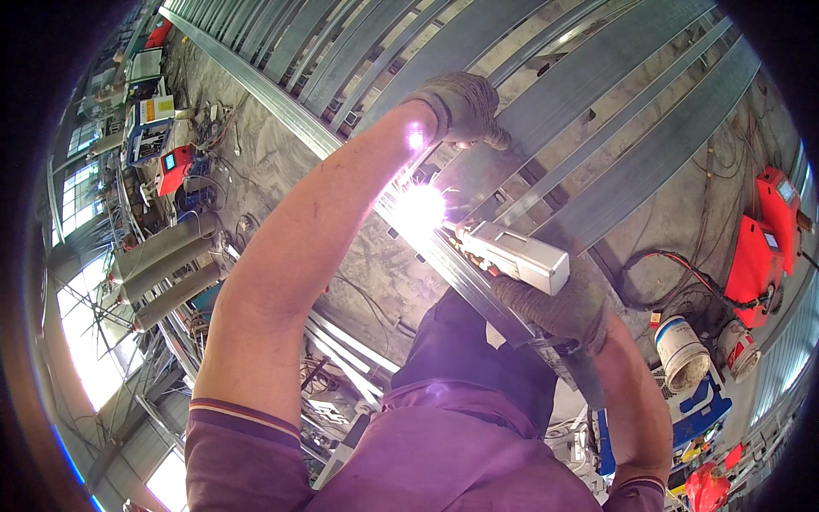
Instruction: The person welds metal bars to a metal frame using a handheld welding tool. They repeatedly position the tool at joints, create welds with bright sparks, and move along the frame to join multiple sections.
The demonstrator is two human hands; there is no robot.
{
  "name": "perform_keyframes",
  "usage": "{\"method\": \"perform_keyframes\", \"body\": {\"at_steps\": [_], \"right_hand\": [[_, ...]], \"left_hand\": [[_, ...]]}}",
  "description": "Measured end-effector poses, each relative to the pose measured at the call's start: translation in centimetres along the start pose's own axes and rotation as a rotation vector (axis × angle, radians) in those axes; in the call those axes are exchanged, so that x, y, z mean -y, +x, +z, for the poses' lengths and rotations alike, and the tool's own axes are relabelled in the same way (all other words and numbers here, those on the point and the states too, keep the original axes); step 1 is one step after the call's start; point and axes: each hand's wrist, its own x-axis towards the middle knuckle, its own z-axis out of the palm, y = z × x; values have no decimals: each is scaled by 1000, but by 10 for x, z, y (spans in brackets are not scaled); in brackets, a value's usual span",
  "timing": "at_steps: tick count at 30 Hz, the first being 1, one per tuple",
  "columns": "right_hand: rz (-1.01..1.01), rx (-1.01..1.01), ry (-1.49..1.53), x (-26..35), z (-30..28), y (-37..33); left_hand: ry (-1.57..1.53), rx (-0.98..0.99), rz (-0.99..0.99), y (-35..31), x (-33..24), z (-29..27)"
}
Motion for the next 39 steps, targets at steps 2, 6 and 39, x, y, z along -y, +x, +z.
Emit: {"method": "perform_keyframes", "body": {"at_steps": [2,6,39], "right_hand": [[5,2,0,0,0,-1],[11,-1,-3,0,-1,-4],[37,22,17,-2,-7,-9]], "left_hand": [[-6,0,8,0,1,0],[3,-15,12,0,1,1],[9,-20,23,-1,1,2]]}}
